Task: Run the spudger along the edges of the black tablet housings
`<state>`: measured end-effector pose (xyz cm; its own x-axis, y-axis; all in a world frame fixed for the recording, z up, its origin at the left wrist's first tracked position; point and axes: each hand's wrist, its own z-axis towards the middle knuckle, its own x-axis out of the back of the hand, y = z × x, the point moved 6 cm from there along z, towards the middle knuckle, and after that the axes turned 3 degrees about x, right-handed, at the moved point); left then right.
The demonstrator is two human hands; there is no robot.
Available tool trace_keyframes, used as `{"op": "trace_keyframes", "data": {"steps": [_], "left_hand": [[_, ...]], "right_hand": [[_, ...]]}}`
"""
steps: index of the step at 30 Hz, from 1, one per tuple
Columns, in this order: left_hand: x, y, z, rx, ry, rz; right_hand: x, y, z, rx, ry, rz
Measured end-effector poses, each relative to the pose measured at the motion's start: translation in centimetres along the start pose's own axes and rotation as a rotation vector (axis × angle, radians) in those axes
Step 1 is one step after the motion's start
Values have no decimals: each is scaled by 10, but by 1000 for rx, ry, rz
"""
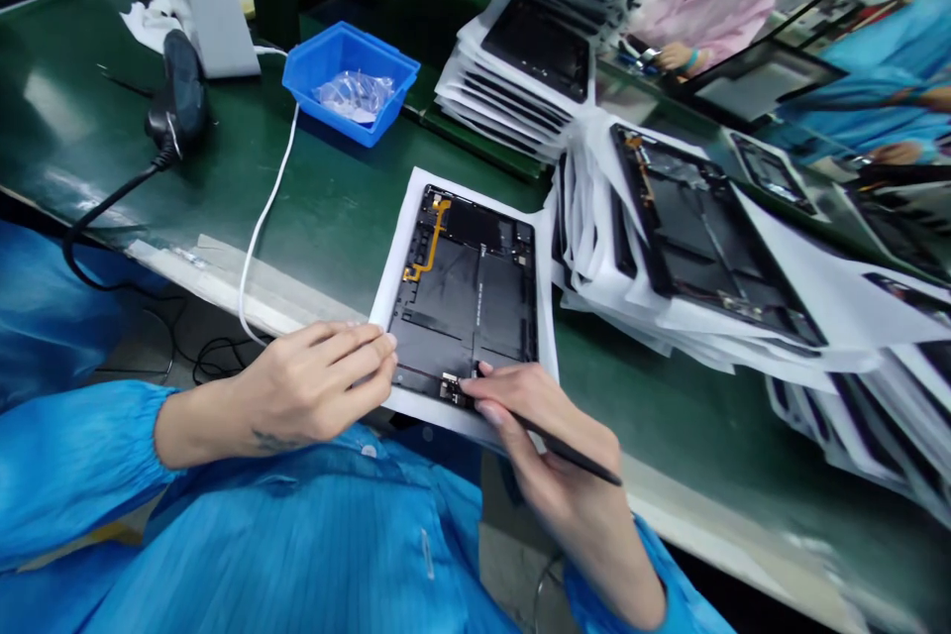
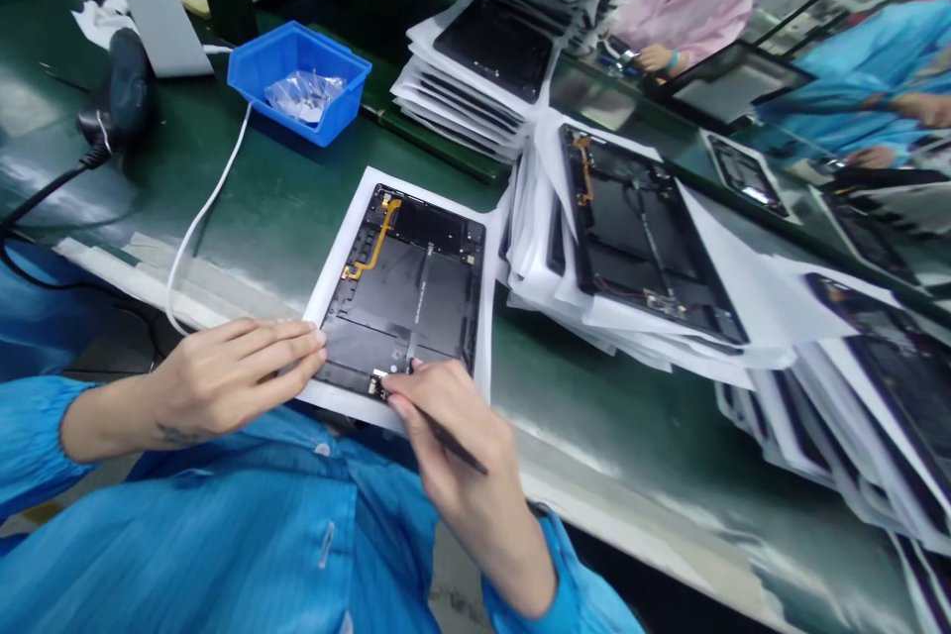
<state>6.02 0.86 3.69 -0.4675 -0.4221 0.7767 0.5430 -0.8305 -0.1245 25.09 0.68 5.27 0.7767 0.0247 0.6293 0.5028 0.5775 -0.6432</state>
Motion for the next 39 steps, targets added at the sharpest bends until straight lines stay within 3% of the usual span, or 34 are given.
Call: {"op": "trace_keyframes", "data": {"steps": [8, 17, 23, 30, 32, 35, 37, 39], "left_hand": [[-9, 0, 15, 7, -50, -128], [-19, 13, 22, -88, -63, -107], [-16, 13, 22, -74, -32, -101], [-17, 14, 18, -62, -51, -140], [-17, 0, 14, 24, -82, -292], [-18, -44, 8, 348, -133, -566], [-22, -72, 5, 564, -166, -716], [-31, -89, 8, 703, -243, -885]], "right_hand": [[-3, -6, -12, -10, 101, -35], [-23, -23, -24, 161, -127, -350], [-15, -22, -23, 85, 3, -275], [-19, -22, -26, 136, -23, -261], [-12, -15, -26, 82, 74, -141], [-4, -1, -23, -40, 234, -11], [-4, 8, -22, -125, 280, 42], [-6, 13, -20, -184, 299, 87]]}}
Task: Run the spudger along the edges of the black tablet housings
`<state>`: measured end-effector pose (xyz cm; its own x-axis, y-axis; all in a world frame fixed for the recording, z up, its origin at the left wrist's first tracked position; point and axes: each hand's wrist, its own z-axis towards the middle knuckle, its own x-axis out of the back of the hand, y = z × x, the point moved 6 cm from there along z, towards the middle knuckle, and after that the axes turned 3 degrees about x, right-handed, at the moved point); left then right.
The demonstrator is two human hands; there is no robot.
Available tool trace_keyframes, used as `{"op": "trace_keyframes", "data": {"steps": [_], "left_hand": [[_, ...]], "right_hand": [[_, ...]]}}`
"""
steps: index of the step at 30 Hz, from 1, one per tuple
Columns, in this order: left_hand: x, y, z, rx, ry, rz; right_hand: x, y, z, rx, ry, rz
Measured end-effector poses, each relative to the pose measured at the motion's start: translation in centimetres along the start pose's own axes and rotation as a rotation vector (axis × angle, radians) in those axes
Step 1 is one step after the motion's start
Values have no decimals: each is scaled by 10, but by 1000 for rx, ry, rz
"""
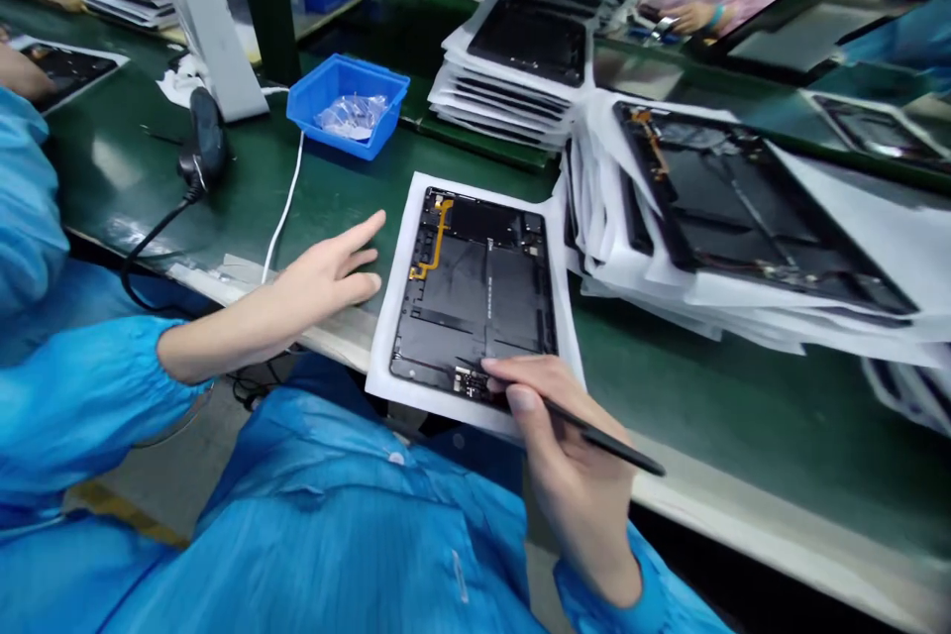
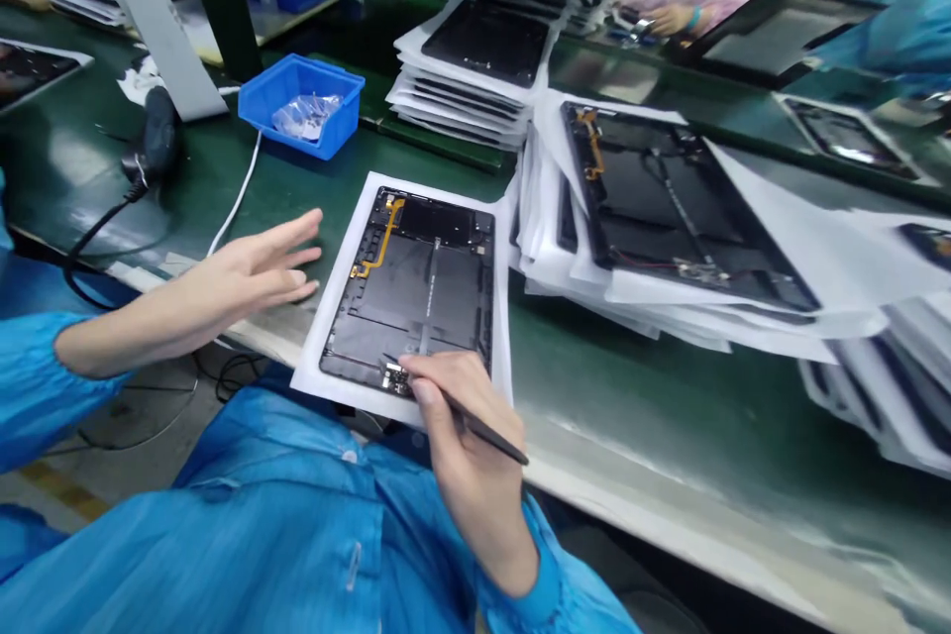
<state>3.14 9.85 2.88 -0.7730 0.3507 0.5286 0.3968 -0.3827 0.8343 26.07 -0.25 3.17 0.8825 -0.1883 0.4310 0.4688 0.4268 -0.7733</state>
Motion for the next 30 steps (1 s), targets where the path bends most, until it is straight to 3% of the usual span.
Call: {"op": "trace_keyframes", "data": {"steps": [2, 5, 8, 11, 14, 16, 17, 20, 23, 26, 30], "left_hand": [[-3, -6, 12, 150, -65, -123], [-14, -6, 25, 290, -56, -288], [-31, -5, 36, 313, -51, -397], [-39, -12, 57, 293, -120, -243], [-11, -8, 96, 192, -55, -47], [22, 8, 130, 96, -8, 72], [39, 21, 148, 39, 2, 117], [84, 64, 203, -107, 16, 193], [109, 94, 258, -165, 83, 195], [110, 95, 311, -129, 206, 139], [93, 69, 366, 22, 367, 29]], "right_hand": [[-2, 2, 1, -20, 16, 20], [-4, 1, 1, 15, 54, 39], [-3, -3, 4, 73, 140, 80], [-2, -9, 8, 147, 144, 133], [4, -22, 10, 432, 42, 164], [14, -26, 11, 642, -4, 158], [18, -23, 13, 672, -39, 140], [24, 2, 31, 467, -182, 58], [28, 32, 46, 165, -195, 95], [21, 51, 49, -17, -224, 167], [13, 56, 46, 20, -267, 178]]}}
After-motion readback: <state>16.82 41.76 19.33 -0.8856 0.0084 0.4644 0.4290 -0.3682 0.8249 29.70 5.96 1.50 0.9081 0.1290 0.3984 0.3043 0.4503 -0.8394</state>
